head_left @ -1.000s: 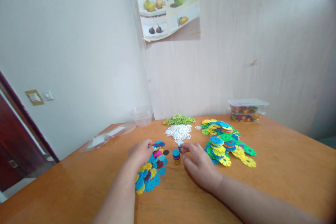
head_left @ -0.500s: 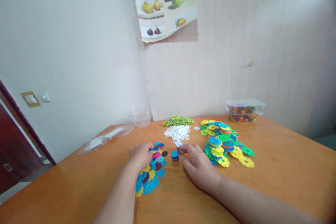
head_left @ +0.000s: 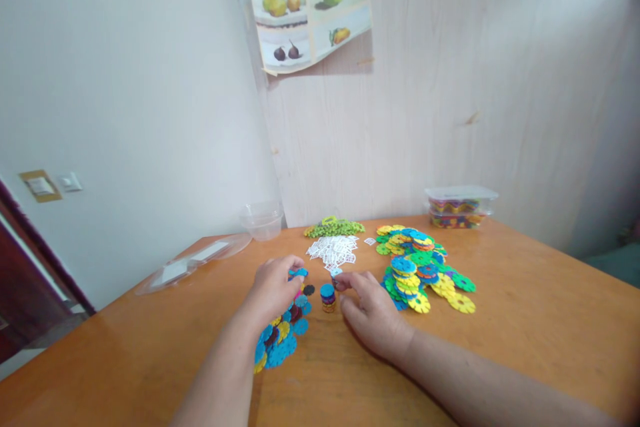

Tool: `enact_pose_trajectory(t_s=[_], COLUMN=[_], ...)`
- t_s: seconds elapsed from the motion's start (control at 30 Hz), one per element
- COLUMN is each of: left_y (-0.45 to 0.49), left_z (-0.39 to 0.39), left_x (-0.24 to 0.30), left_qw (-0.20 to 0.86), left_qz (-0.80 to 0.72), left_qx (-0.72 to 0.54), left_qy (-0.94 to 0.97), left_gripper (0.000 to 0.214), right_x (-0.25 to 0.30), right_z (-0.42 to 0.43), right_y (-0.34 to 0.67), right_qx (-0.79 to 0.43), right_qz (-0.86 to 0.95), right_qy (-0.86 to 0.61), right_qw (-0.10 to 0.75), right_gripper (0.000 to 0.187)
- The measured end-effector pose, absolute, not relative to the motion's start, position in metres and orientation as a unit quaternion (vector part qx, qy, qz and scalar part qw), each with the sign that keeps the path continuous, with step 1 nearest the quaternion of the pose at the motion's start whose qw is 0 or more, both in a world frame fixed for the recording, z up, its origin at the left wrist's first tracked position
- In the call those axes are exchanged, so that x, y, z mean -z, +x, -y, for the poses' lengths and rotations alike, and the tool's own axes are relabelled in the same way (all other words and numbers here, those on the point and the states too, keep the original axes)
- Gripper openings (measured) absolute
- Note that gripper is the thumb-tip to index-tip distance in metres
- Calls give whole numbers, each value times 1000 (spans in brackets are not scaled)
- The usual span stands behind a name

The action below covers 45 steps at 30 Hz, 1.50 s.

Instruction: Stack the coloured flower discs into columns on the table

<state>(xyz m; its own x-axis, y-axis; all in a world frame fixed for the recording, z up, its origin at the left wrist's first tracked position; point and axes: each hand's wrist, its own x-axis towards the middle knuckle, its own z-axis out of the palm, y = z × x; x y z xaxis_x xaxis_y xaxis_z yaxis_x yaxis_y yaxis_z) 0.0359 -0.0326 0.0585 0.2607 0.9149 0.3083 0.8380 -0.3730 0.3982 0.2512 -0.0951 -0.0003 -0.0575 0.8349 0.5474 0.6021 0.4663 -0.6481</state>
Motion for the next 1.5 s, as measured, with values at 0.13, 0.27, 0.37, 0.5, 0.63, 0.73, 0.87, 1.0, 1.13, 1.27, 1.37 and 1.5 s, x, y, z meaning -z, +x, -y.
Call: enact_pose_trajectory(t_s=[0.13, 0.27, 0.37, 0.5, 0.63, 0.73, 0.87, 1.0, 1.13, 1.27, 1.37, 1.5], left_y=[52, 61, 65, 67, 63, 52, 29, 12, 11, 20, 26, 31], left_z=[45, 52, 54, 55, 53, 45, 32, 25, 25, 26, 26, 23], left_x=[-62, -62, -62, -62, -61, -61, -61, -58, -54, -51, -46, -36], left_qw=[165, 177, 161, 156, 148, 157, 136, 88, 69, 37, 13, 28], left_qz=[-494, -462, -451, -438, -465, -496, -570, -645, -661, -639, -615, -599], left_qx=[-277, -282, -268, -241, -251, -266, -282, -220, -158, -112, -98, -71], left_qy=[808, 822, 836, 852, 836, 811, 760, 726, 730, 760, 782, 797], left_gripper=[28, 28, 29, 31, 32, 32, 31, 25, 21, 26, 37, 49], right_x=[0, -4, -4, -4, -4, -4, 0, 2, -2, -4, -3, -2], right_z=[95, 97, 97, 97, 97, 97, 95, 95, 96, 97, 97, 96], right_y=[251, 251, 251, 250, 250, 250, 252, 252, 251, 251, 251, 251], right_qx=[-137, -144, -139, -135, -137, -138, -139, -137, -138, -135, -136, -132], right_qz=[719, 720, 719, 720, 722, 721, 719, 718, 719, 722, 722, 724], right_qy=[-494, -490, -492, -489, -486, -489, -492, -499, -504, -501, -495, -491], right_qw=[470, 469, 471, 474, 473, 471, 470, 466, 459, 458, 464, 466], right_gripper=[41, 45, 44, 42, 43, 44, 46, 44, 42, 40, 39, 39])
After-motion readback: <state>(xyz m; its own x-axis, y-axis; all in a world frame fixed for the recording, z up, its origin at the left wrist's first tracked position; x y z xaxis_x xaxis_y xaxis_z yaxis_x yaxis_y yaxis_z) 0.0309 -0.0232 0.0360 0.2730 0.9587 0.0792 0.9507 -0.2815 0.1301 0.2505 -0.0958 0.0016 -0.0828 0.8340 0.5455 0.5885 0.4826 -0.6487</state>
